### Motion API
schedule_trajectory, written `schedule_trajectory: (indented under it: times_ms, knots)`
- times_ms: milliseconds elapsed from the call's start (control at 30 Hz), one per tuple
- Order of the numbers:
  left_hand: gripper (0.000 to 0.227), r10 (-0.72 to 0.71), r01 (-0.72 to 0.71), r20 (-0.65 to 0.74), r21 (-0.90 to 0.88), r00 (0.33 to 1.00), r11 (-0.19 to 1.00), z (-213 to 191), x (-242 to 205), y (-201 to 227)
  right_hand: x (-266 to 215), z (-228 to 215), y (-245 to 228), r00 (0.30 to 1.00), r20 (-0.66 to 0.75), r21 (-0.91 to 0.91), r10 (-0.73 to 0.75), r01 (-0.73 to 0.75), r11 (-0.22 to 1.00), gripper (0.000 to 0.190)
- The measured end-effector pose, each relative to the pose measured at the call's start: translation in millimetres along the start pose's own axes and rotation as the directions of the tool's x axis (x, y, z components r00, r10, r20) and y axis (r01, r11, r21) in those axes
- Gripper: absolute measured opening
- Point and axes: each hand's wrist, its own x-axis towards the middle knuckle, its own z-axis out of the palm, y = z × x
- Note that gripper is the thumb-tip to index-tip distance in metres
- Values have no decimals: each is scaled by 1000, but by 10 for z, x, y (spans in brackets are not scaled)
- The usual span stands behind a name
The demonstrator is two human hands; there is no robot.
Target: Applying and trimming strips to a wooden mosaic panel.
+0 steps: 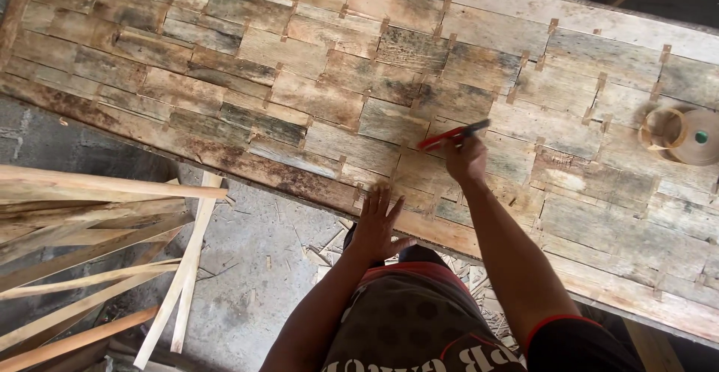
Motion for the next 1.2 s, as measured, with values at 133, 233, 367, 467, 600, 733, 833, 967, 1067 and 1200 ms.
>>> schedule_trajectory:
  times_ms: [133, 233, 367, 467, 600, 733, 833, 967, 1067, 1200]
  knots:
    - [108, -15, 14, 23, 40, 1000, 999, 58, -3, 47, -35, -119, -130, 999, 19, -48, 48, -48, 998, 18]
    - [108, -14, 12, 21, 87, 1000, 996, 79, -21, 41, -48, -136, -127, 998, 17, -58, 64, -63, 996, 17]
    - [110, -17, 17, 4, 118, 1000, 993, 144, -101, 72, -121, -164, -99, 996, 64, -42, 64, -61, 997, 16]
    - [112, -20, 21, -10, 133, 1000, 991, 139, -85, 72, -143, -117, -81, 995, 71, -17, 70, -69, 997, 17]
    - [114, -54, 50, 27, 129, 998, 990, 159, -88, 123, -214, -39, 38, 1000, 28, -5, 9, -9, 1000, 19]
    - [116, -73, 65, 50, 143, 996, 987, 183, -79, 133, -203, -7, 16, 1000, 3, -8, -2, 2, 1000, 21]
    - [116, -78, 69, 55, 153, 995, 986, 167, -72, 137, -166, 54, 106, 1000, 18, 51, -18, 17, 999, 23]
    - [117, -99, 87, 83, 143, 992, 986, 167, -82, 182, -263, 11, -38, 1000, 20, 22, 15, -15, 1000, 24]
    - [118, -117, 102, 98, 146, 988, 984, 142, -76, 215, -284, 35, -76, 998, 57, -22, -12, 13, 1000, 24]
    - [118, -113, 104, 73, 124, 991, 987, 203, -170, 281, -342, 124, -2, 994, 99, -4, -40, 41, 999, 23]
